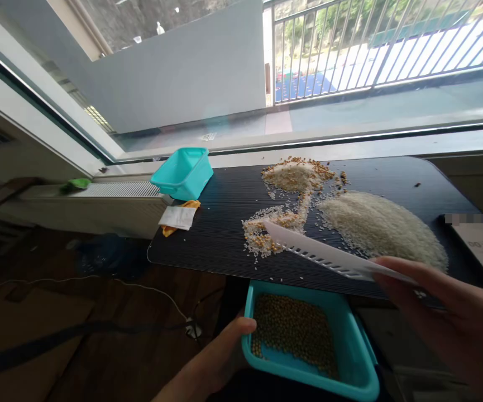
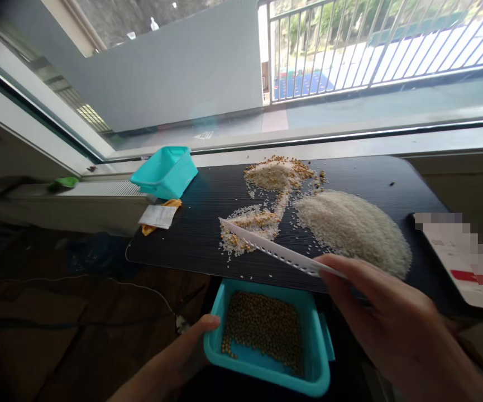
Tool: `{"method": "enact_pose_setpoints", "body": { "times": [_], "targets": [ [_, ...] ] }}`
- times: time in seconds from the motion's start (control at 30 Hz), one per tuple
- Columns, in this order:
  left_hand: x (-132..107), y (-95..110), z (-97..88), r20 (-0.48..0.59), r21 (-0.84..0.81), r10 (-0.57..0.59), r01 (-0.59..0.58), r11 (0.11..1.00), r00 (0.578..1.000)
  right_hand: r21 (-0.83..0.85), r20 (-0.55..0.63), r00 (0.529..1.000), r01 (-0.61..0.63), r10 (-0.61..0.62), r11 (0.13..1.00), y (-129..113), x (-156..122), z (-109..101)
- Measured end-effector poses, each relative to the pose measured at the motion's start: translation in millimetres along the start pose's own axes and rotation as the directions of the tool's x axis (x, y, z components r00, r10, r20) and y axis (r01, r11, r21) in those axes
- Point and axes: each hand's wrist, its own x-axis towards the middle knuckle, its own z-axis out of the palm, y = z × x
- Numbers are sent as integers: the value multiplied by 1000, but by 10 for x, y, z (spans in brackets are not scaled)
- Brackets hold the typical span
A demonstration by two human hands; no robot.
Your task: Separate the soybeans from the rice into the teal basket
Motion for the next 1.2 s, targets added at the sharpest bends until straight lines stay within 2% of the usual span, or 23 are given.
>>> {"method": "enact_pose_setpoints", "body": {
  "times": [0.07,0.17,0.4,0.6,0.77,0.87,1.07,1.2],
  "targets": [
    [-96,30,-103,-25,-21,15,-15,1000,1000,80,22,997,66,-68,995,-133,261,160],
    [-173,62,-214,-64,-53,6,-9,999,998,90,61,996,52,-58,995,-154,493,343],
    [-182,84,-294,-70,-84,-19,13,996,997,37,106,993,54,-58,998,-2,616,500],
    [-131,94,-312,-99,-82,-53,45,996,994,55,121,988,93,-99,994,-16,605,513],
    [-116,117,-289,-123,-96,-79,67,993,989,67,166,980,104,-114,992,-138,559,408],
    [-122,118,-289,-147,-100,-94,80,992,985,71,150,982,109,-118,992,-185,542,353],
    [-121,127,-260,-86,-130,-47,35,991,995,32,138,986,88,-92,996,-126,522,358],
    [-120,154,-200,-80,-132,-21,11,991,997,61,155,980,115,-123,991,-179,516,336]
  ]
}}
